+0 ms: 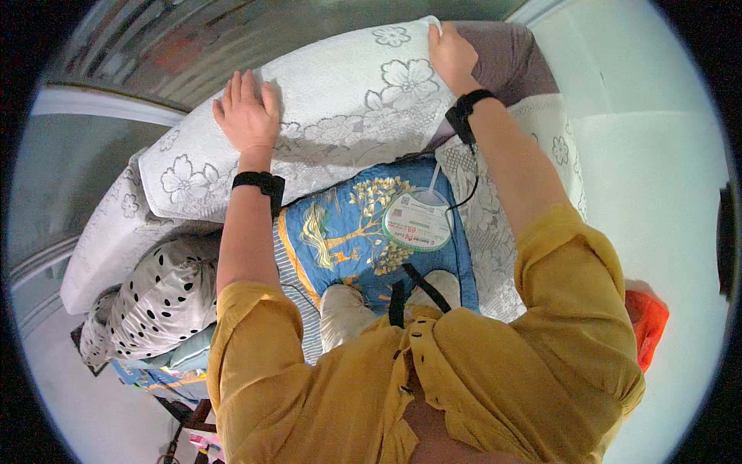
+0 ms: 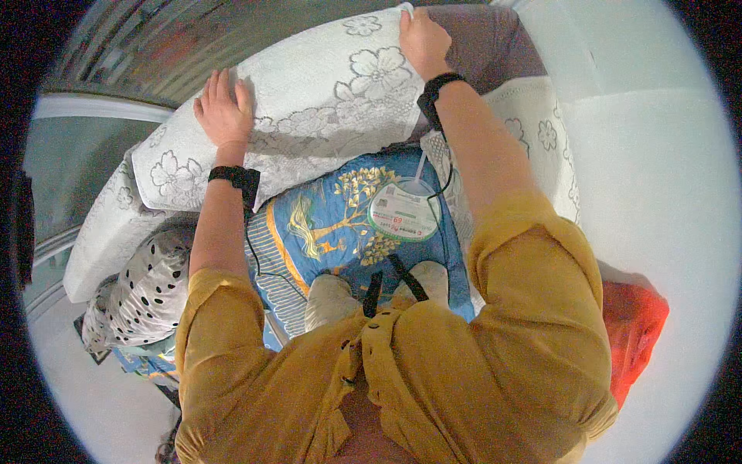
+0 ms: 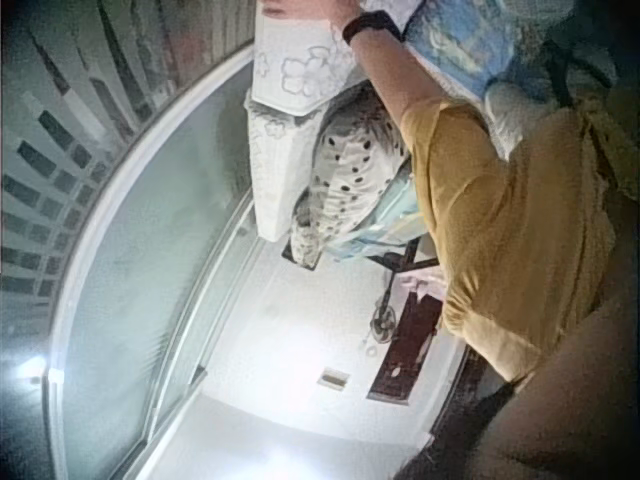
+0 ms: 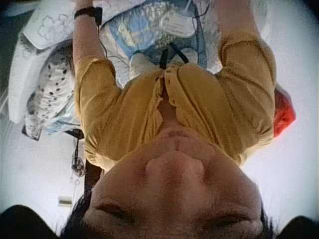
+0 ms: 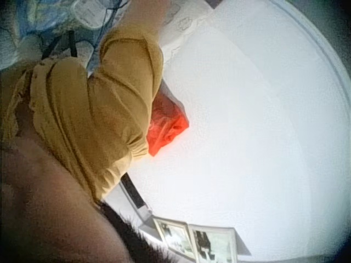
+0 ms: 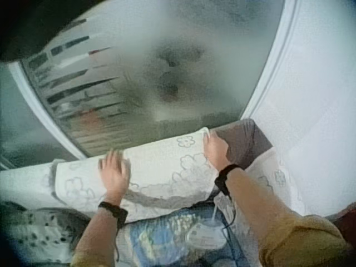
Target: The person folds a white floral-patterned sheet on a bed, then moves several pillows and a snack packet aside. They then walk to a table, pick up a clear bowl, and scoop some loose items from the table into the bowl.
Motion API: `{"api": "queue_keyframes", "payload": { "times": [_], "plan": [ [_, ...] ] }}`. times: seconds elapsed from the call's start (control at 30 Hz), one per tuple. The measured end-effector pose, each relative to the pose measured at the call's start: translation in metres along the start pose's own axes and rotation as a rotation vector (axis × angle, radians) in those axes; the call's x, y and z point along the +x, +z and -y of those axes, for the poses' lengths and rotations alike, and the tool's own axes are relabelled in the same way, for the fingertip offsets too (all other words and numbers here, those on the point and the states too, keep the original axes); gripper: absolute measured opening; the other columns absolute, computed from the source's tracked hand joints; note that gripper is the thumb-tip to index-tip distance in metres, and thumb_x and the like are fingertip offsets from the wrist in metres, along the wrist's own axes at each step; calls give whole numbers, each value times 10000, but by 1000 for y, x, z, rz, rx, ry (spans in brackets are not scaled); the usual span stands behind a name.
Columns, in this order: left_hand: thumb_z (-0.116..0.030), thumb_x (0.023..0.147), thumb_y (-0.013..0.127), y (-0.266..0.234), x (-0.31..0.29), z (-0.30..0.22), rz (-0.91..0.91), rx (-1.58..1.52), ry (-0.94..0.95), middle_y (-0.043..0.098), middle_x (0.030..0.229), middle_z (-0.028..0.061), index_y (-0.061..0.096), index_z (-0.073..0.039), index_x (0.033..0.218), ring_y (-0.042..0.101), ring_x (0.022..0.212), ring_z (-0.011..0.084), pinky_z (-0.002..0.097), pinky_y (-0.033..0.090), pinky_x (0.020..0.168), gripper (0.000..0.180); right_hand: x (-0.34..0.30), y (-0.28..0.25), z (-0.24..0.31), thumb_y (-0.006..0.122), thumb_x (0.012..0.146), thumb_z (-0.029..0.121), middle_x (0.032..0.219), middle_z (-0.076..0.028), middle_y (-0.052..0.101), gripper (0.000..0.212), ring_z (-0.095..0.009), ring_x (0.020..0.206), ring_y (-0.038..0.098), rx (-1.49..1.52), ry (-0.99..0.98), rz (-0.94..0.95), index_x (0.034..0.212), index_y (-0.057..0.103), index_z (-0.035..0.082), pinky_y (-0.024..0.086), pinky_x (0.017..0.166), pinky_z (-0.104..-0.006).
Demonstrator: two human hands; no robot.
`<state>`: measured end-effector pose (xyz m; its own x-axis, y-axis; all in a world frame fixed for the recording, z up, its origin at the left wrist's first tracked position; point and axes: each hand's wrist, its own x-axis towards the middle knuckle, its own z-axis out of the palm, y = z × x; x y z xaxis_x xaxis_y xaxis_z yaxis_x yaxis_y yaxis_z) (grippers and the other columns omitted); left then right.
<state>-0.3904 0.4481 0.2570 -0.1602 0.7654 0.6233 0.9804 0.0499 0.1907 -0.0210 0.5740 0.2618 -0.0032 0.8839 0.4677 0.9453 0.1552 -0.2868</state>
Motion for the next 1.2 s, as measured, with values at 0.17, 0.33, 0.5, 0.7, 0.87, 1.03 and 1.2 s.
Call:
{"api": "queue_keyframes", "payload": {
  "times": [0.17,0.33,0.5,0.7,0.87,1.03,1.2],
  "plan": [
    [-410,965,501,-14,0,-23,152,94,109,549,1452,74,611,-173,1330,467,1363,284,639,222,1135,449,14,-21,-40,447,1015,394,904,-230,726,387,-447,850,704,-69,-41,174,1076,636,62,558,749,-546],
    [-432,954,499,-4,-8,-58,150,18,125,559,1437,80,606,-176,1338,465,1363,290,616,215,1148,474,17,-39,-84,428,1024,441,818,-228,714,405,-439,797,708,-202,182,166,1123,574,76,540,698,-570],
    [-416,944,503,-6,-8,-59,155,7,113,578,1416,90,604,-168,1340,469,1361,306,612,219,1146,478,19,-36,-84,428,1022,481,838,-231,714,424,-450,820,700,-198,241,226,1144,583,106,534,741,-559],
    [-397,939,512,-10,-5,-63,168,26,95,570,1427,90,605,-167,1340,467,1365,301,611,219,1149,471,44,-49,-78,527,982,515,1047,-153,713,445,-388,986,672,44,63,-6,1115,664,113,526,807,-478],
    [-390,938,510,-7,-6,-62,160,24,104,569,1431,83,607,-171,1342,472,1363,291,605,218,1152,470,80,-29,-72,637,927,422,1107,-159,708,382,-356,1006,675,-73,43,269,1124,690,98,533,834,-436],
    [-385,931,510,-8,-7,-61,160,34,104,573,1428,76,612,-174,1338,479,1356,288,603,222,1150,470,109,-18,-82,643,904,353,1038,-164,730,330,-363,969,692,10,235,318,1082,711,84,543,832,-446],
    [-379,921,515,-11,-6,-64,149,24,92,580,1418,68,617,-177,1332,490,1343,280,597,230,1147,469,99,-22,-86,561,944,338,1076,-162,727,313,-387,1027,675,201,218,179,1055,701,81,533,877,-464]
  ]
}}
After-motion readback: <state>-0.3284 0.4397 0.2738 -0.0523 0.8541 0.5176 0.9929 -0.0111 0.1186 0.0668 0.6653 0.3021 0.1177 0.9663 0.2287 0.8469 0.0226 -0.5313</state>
